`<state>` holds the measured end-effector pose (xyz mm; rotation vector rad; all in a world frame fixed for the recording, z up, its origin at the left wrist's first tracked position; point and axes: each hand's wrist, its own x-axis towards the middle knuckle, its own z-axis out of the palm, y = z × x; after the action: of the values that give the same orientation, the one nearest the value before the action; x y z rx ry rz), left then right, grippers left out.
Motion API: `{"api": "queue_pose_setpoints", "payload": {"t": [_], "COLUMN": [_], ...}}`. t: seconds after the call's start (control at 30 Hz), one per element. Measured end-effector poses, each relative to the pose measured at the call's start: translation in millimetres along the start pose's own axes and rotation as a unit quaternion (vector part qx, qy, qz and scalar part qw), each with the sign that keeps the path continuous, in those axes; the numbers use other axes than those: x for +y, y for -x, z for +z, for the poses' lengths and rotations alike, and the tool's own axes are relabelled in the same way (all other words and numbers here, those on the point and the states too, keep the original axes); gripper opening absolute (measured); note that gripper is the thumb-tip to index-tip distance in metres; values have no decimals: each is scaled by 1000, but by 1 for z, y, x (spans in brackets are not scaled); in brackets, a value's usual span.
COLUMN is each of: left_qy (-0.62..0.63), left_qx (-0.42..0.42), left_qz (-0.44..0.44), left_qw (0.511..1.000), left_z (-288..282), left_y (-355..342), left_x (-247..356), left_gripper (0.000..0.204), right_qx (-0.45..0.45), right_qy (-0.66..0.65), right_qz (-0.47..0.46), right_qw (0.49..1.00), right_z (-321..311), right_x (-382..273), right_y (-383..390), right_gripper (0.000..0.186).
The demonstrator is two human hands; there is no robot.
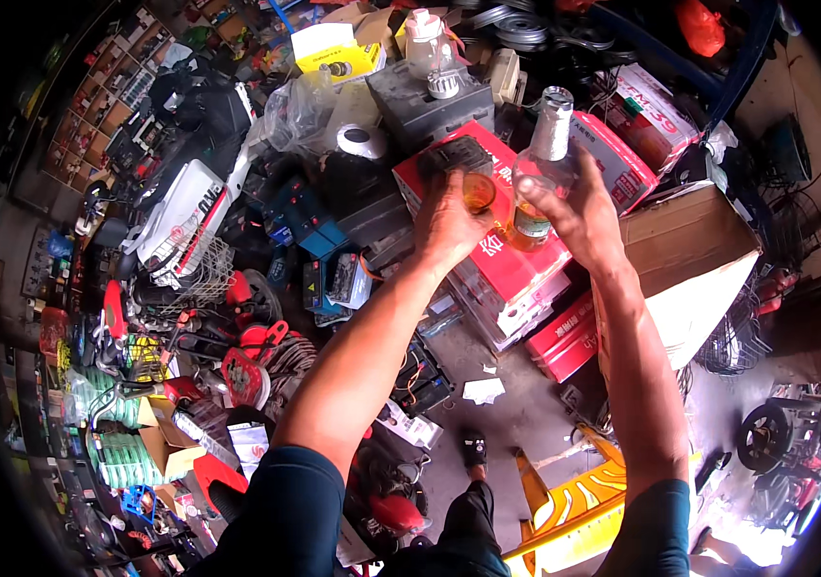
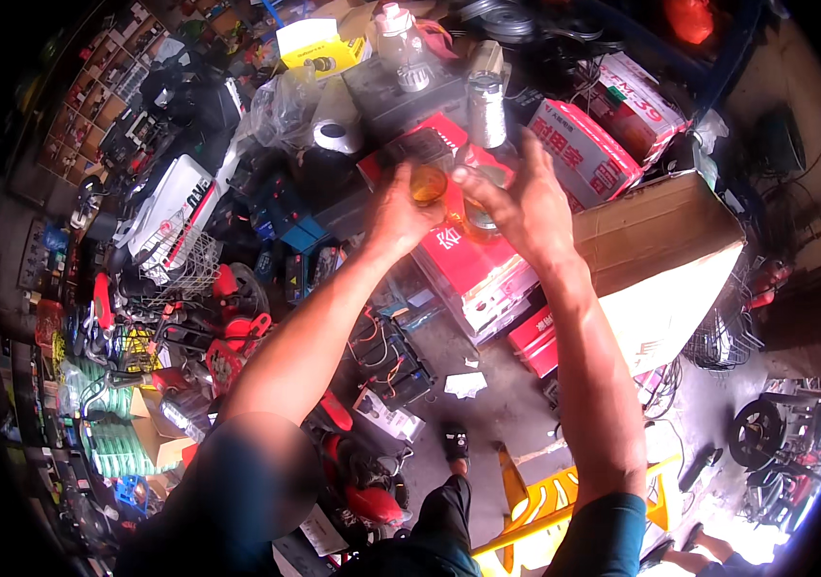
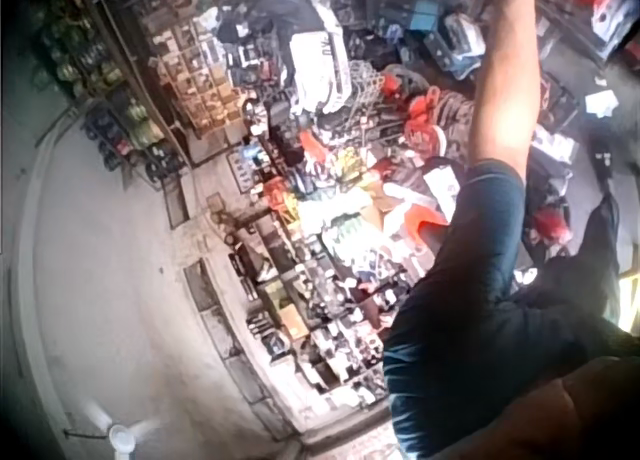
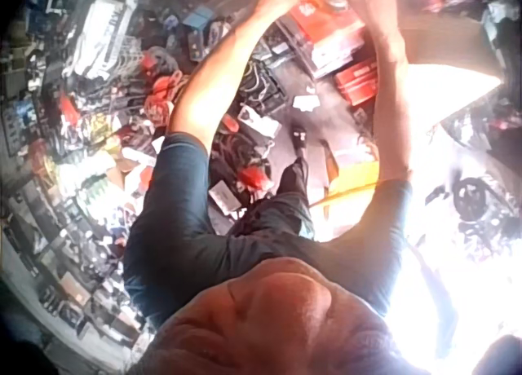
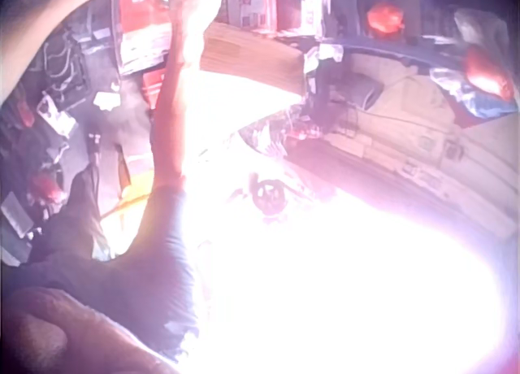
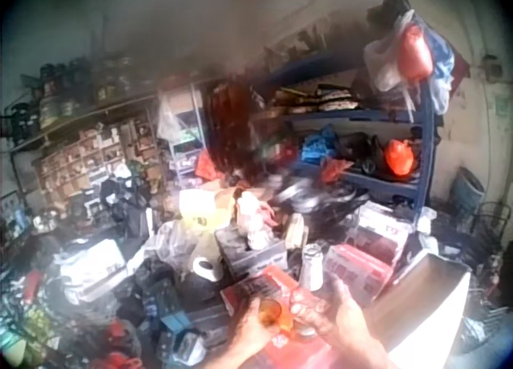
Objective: The person removes an axle shaft from a vehicle using a slide hammer puller, sets aside a drink, and holds the shaft while another person hammers off its bearing with a punch and hammer.
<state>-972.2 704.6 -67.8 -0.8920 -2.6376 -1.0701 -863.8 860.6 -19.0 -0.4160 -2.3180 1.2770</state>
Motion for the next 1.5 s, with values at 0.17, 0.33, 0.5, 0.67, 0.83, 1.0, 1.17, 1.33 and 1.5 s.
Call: {"api": "queue_pose_setpoints", "payload": {"t": [0.17, 0.33, 0.5, 0.67, 0.83, 1.0, 1.17, 1.33, 1.5], "left_qy": [28, 64, 33, -12, -15, 10, -18, 39, 41], "left_qx": [48, -35, -177, 31, 110, 297, 406, 456, 512], "left_qz": [18, 16, -84, -29, -228, -525, -653, -754, -788], "left_qw": [998, 997, 980, 999, 967, 798, 639, 472, 339], "left_z": [-43, -84, -160, -251, -329, -330, -290, -247, -184], "left_y": [42, 194, 349, 449, 584, 777, 888, 930, 967], "left_x": [17, 50, 30, 58, 92, 148, 213, 290, 359], "left_gripper": [70, 50, 36, 24, 31, 39, 38, 33, 34], "right_qx": [161, 0, -206, -407, -547, -590, -768, -861, -881], "right_qy": [-207, 15, -234, -129, -108, -58, -124, -35, -9], "right_qz": [67, 51, 285, -60, -180, -395, -300, -257, -334], "right_qw": [963, 999, 906, 902, 810, 701, 552, 438, 334], "right_z": [4, 8, 76, 90, 106, 141, 175, 180, 179], "right_x": [-21, 9, -21, -141, -191, -235, -239, -228, -217], "right_y": [104, 293, 459, 526, 577, 631, 703, 752, 800], "right_gripper": [64, 55, 42, 14, 29, 34, 35, 35, 31]}}
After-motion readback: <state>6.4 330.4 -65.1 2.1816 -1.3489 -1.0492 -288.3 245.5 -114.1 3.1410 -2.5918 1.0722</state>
